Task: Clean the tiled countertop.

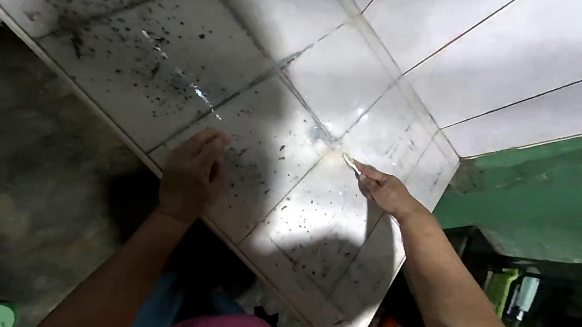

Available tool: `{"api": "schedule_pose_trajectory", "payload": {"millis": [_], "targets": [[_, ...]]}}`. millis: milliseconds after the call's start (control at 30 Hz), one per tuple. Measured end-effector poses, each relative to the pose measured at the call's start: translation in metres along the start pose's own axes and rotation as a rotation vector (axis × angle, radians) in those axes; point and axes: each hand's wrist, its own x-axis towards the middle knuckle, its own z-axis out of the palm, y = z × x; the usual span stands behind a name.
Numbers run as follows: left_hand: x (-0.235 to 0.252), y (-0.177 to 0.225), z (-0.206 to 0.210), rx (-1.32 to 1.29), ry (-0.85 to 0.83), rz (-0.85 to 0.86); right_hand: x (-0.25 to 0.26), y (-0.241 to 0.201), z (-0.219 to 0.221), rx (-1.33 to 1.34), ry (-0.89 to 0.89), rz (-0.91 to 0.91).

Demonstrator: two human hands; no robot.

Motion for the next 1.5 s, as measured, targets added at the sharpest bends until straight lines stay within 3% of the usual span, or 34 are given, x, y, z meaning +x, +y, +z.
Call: {"api": "schedule_pose_trajectory", "payload": {"millis": [167, 333, 400, 533, 600, 833, 900, 1067, 1300, 1500], "targets": [[0.002, 0.001, 0.003, 0.019, 0.015, -0.014, -0.037, 0.043, -0.011, -0.047, -0.018, 0.250], [0.003, 0.002, 0.002, 0.030, 0.003, -0.016, 0.011, -0.012, -0.009, -0.050, -0.078, 0.084], [0.003, 0.001, -0.001, 0.010, -0.003, -0.018, 0.016, -0.010, -0.008, 0.018, -0.089, 0.075], [0.002, 0.000, 0.001, -0.015, 0.042, -0.014, -0.017, 0.030, -0.016, 0.107, -0.105, 0.268], [0.002, 0.000, 0.004, -0.009, 0.068, -0.015, -0.018, 0.030, -0.018, 0.101, -0.111, 0.314], [0.001, 0.002, 0.000, -0.008, 0.064, -0.026, 0.063, -0.080, -0.013, 0.039, -0.153, 0.134], [-0.002, 0.001, 0.001, -0.024, 0.060, -0.012, 0.054, -0.075, -0.018, 0.025, -0.164, 0.172], [-0.001, -0.002, 0.004, -0.040, 0.105, 0.016, 0.015, -0.014, -0.023, 0.079, -0.156, 0.292], [0.000, -0.004, 0.004, -0.035, 0.086, 0.041, 0.078, -0.107, -0.007, -0.005, -0.155, 0.129], [-0.002, -0.003, 0.004, -0.089, 0.095, 0.069, 0.056, -0.103, -0.003, -0.208, 0.030, 0.004]]}}
